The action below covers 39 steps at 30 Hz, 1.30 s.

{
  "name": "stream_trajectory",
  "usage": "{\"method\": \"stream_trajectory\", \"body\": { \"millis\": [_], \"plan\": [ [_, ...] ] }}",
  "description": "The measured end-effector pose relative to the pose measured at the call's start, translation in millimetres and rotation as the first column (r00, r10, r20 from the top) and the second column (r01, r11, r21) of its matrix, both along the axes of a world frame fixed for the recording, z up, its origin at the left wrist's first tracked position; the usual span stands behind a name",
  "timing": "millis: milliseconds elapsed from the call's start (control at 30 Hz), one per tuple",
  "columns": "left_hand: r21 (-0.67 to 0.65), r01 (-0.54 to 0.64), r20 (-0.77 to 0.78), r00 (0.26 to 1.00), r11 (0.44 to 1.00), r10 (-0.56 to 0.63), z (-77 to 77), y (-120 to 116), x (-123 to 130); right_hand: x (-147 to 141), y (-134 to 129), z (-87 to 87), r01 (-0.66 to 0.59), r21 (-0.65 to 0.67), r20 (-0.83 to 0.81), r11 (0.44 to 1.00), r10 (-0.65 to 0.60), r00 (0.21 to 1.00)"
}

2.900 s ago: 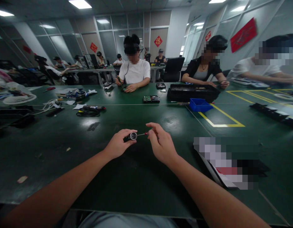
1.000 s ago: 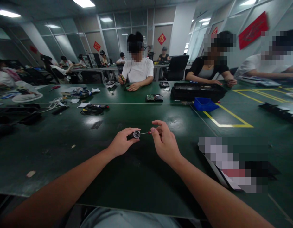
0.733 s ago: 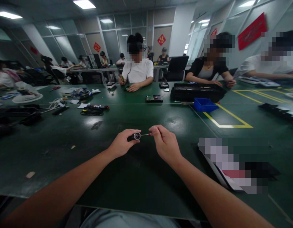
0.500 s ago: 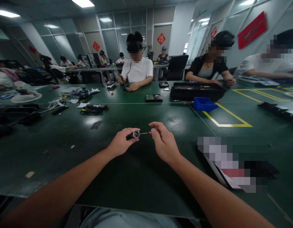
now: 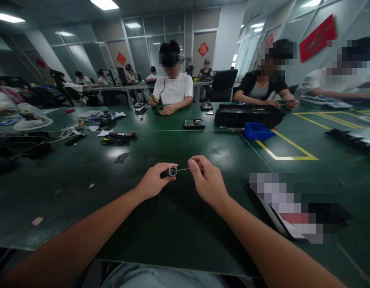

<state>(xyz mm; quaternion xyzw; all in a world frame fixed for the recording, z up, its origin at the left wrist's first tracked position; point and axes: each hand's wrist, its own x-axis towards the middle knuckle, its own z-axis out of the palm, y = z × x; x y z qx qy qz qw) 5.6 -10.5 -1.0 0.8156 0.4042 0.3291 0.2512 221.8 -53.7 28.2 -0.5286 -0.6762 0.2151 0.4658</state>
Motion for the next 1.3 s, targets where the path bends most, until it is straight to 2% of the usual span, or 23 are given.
{"method": "stream_trajectory", "body": {
  "millis": [200,400,500,667,800,867,933,1033,1167,1300],
  "plan": [
    [-0.002,-0.023,0.001,1.0,1.0,0.023,0.6,1.0,0.8,-0.7,2.7,-6.0,0.016,0.081,-0.061,0.997,-0.011,0.998],
    [-0.006,-0.028,0.004,1.0,1.0,0.029,-0.8,2.1,0.4,-0.2,2.3,-3.8,-0.003,-0.001,-0.074,1.0,0.003,0.997],
    [-0.004,-0.026,0.009,1.0,1.0,0.026,-2.5,2.8,0.0,-2.7,3.0,-4.3,-0.008,0.006,-0.211,1.0,0.009,0.977],
    [0.009,-0.02,0.022,1.0,1.0,0.02,-3.5,3.9,0.5,-5.8,13.2,-11.7,-0.046,-0.033,-0.495,0.998,0.023,0.869],
    [0.078,0.029,0.007,1.0,0.997,-0.03,4.4,4.7,1.1,-3.6,23.4,-14.4,-0.116,-0.16,-0.759,0.98,-0.047,0.649],
    [0.083,0.035,-0.04,0.999,0.996,-0.032,8.3,5.7,1.1,-1.7,27.0,-15.2,-0.147,-0.239,-0.806,0.96,-0.111,0.582],
    [0.059,0.02,-0.088,0.996,0.998,-0.015,9.7,7.2,0.9,-0.2,29.1,-17.2,-0.118,-0.264,-0.792,0.957,-0.146,0.592],
    [0.03,0.006,-0.116,0.993,1.0,-0.003,7.7,8.9,0.3,0.4,29.9,-22.1,-0.033,-0.2,-0.722,0.979,-0.125,0.681],
    [0.024,-0.008,-0.103,0.995,1.0,0.011,4.9,8.3,0.0,-0.9,28.5,-27.1,0.012,-0.098,-0.577,0.995,-0.067,0.814],
    [0.018,-0.007,-0.099,0.995,1.0,0.008,6.1,4.7,0.2,-1.5,25.5,-26.1,0.023,-0.038,-0.457,0.999,-0.037,0.888]
  ]
}}
